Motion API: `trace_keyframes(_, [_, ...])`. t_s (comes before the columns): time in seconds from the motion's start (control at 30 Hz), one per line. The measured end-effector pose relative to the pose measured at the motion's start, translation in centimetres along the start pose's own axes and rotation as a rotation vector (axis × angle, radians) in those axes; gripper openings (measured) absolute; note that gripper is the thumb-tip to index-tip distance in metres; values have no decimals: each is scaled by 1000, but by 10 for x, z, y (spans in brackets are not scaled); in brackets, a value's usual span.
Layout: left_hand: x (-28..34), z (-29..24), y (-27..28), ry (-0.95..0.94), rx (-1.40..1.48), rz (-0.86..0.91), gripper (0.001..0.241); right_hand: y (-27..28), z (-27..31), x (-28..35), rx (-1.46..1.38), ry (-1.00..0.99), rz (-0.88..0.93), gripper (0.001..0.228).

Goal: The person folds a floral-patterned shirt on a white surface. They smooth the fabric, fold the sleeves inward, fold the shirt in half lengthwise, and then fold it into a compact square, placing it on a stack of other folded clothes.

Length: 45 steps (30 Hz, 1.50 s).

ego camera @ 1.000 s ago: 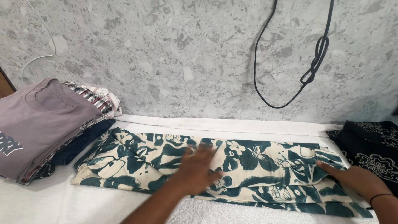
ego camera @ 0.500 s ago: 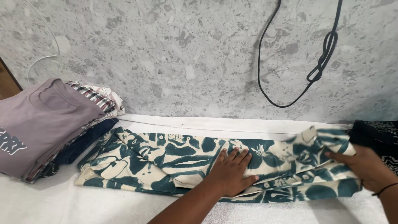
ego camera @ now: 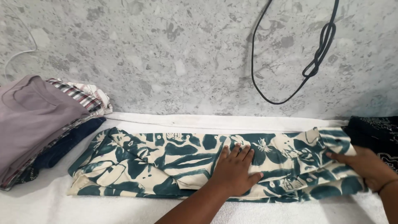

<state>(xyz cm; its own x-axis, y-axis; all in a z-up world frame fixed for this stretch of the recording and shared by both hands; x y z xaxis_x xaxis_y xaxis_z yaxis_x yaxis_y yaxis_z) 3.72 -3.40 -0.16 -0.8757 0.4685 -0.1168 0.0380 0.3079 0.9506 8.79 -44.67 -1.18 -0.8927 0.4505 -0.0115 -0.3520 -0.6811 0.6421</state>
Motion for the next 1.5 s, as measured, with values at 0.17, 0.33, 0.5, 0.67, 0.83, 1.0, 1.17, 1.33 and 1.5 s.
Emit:
trace_keyframes(0.17, [-3,0,9,-4,144,-37,83,14,101,40,62,23,39,42])
trace_keyframes(0.33, [-9,14,36,53,938,-65,81,-8,250,142,557,280,-46,45])
trace_keyframes(0.5, [19,29,70,449,1835,123,88,-83,321,216,575,554,164,62])
trace_keyframes(0.67, [-16,88,30,324,2005,12,94,-123,308,206,36,651,567,40])
trace_keyframes(0.83, [15,78,72,483,2046,3,95,-104,236,121,-77,685,251,30])
trace_keyframes(1.0, [18,89,73,670,1704,155,68,-153,162,106,182,708,386,52])
trace_keyframes(1.17, [-6,138,30,629,1607,153,47,-157,201,165,653,798,409,66])
trace_keyframes(1.33, [-1,158,43,724,1297,138,49,-151,224,200,714,886,533,71])
trace_keyframes(1.5, [31,138,86,823,1285,146,59,-152,224,205,745,914,480,76])
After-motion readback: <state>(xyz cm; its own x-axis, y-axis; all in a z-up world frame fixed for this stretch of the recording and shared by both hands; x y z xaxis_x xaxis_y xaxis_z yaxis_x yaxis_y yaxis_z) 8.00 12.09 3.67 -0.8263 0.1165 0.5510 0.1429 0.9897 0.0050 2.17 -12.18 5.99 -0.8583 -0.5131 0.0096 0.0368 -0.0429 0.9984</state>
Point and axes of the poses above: each hand's wrist, its own x-axis away from the middle knuckle, its own y-axis out of the back of the hand, z = x × y, the point moved 4 cm from there along -x, towards the middle knuckle, and after that the axes turned 6 degrees about y, right-handed, at the moved point
